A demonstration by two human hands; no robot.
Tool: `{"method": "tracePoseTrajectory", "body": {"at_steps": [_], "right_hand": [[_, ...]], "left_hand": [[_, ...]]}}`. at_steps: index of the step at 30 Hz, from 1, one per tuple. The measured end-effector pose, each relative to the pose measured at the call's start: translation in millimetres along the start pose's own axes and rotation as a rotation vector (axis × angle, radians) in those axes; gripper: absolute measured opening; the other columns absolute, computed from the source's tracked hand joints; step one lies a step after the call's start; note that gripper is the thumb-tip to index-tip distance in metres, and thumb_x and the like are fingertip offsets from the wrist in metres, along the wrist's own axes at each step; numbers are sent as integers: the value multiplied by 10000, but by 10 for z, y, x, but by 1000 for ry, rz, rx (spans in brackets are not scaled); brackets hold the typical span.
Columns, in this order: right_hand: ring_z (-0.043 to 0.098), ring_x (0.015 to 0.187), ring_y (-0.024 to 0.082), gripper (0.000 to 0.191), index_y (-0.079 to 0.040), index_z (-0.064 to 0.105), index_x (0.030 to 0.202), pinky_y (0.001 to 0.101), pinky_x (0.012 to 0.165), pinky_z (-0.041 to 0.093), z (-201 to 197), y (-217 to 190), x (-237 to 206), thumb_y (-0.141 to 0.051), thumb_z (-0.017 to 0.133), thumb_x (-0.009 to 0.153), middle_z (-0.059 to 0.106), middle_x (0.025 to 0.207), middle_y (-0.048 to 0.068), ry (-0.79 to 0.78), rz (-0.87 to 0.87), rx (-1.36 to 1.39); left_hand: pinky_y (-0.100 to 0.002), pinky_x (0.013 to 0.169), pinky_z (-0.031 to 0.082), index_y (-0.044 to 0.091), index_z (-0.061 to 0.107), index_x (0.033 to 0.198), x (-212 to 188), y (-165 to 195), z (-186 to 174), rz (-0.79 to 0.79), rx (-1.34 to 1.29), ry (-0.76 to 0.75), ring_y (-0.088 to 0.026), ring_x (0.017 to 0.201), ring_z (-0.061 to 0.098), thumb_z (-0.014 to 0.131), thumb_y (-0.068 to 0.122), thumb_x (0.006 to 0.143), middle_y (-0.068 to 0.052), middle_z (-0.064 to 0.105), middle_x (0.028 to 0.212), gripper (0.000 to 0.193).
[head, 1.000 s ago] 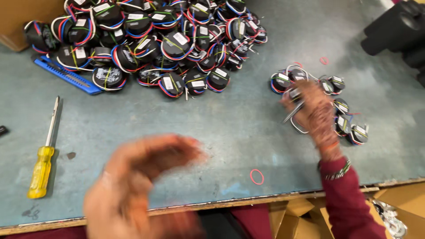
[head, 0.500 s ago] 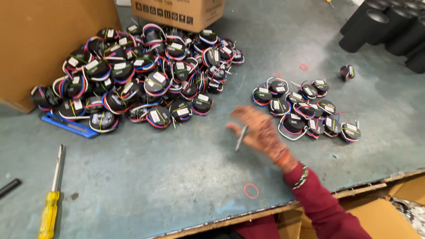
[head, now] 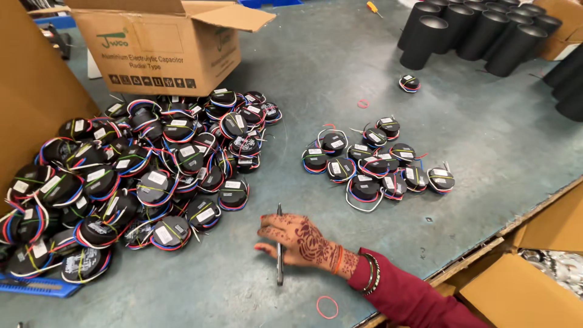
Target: The person picks up small round electronic components with wires from a pile on the workbench, holds each one steady, and writes on its white label using a permanent marker. Marked components are set aside in a separate group, and the person reaches back into the pile for the next one.
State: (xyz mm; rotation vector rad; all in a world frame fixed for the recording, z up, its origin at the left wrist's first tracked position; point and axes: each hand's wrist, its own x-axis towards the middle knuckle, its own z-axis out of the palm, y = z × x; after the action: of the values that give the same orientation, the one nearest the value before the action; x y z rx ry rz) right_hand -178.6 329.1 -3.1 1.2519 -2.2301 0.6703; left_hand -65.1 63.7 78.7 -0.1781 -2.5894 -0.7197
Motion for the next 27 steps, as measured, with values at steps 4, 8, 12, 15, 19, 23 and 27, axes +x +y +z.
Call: {"method": "tracePoseTrajectory", "body": {"at_steps": [4,8,12,15,19,23,27], "right_hand": [[714,1079,269,254,-78,697,1041,384,878,577,44,-94,-12,-294,776,933,715,1157,107,-48,-42,74],[716,1070,269,243,-90,696,1005,395,891,575,64,-143,45,-294,780,902,714,1127,101,-51,-96,75],[720,994,262,223,-94,725,978,387,814,574,74,-155,89,-272,786,858,729,1108,96,-112,-55,119],[724,1016,255,219,-93,722,980,374,817,579,77,-149,86,-263,790,860,722,1083,73,-51,-81,127],[722,990,257,215,-88,722,971,370,799,578,81,-132,79,-249,795,848,727,1104,87,-56,-75,122],[730,991,251,196,-92,723,967,372,805,580,56,-127,99,-231,793,847,730,1088,70,-22,-83,107],[735,944,245,215,-78,733,998,352,775,587,-27,-65,122,-210,790,838,730,1096,86,84,-32,124]], "left_hand": [[-471,1086,428,19,516,1388,38,-254,-38,15,30,82,-385,1332,493,832,282,737,-216,523,1410,770],[-476,1088,401,5,470,1428,647,-554,267,-11,33,66,-419,1331,474,863,307,715,-240,478,1461,868],[-469,1057,434,28,468,1434,1087,-583,627,4,200,178,-409,1314,447,900,310,655,-230,472,1429,935],[-446,921,514,69,526,1407,1250,-627,699,-129,332,149,-353,1264,489,870,290,678,-170,517,1387,836],[-454,768,565,83,613,1258,1453,-857,599,-92,442,78,-295,1082,621,820,315,782,-107,621,1212,569],[-422,752,581,51,622,1154,1375,-993,486,17,538,-25,-284,911,702,730,341,965,-102,680,1008,362],[-394,666,584,1,617,1247,736,-768,531,169,478,-17,-263,888,717,630,257,1019,-122,700,1037,343]]}}
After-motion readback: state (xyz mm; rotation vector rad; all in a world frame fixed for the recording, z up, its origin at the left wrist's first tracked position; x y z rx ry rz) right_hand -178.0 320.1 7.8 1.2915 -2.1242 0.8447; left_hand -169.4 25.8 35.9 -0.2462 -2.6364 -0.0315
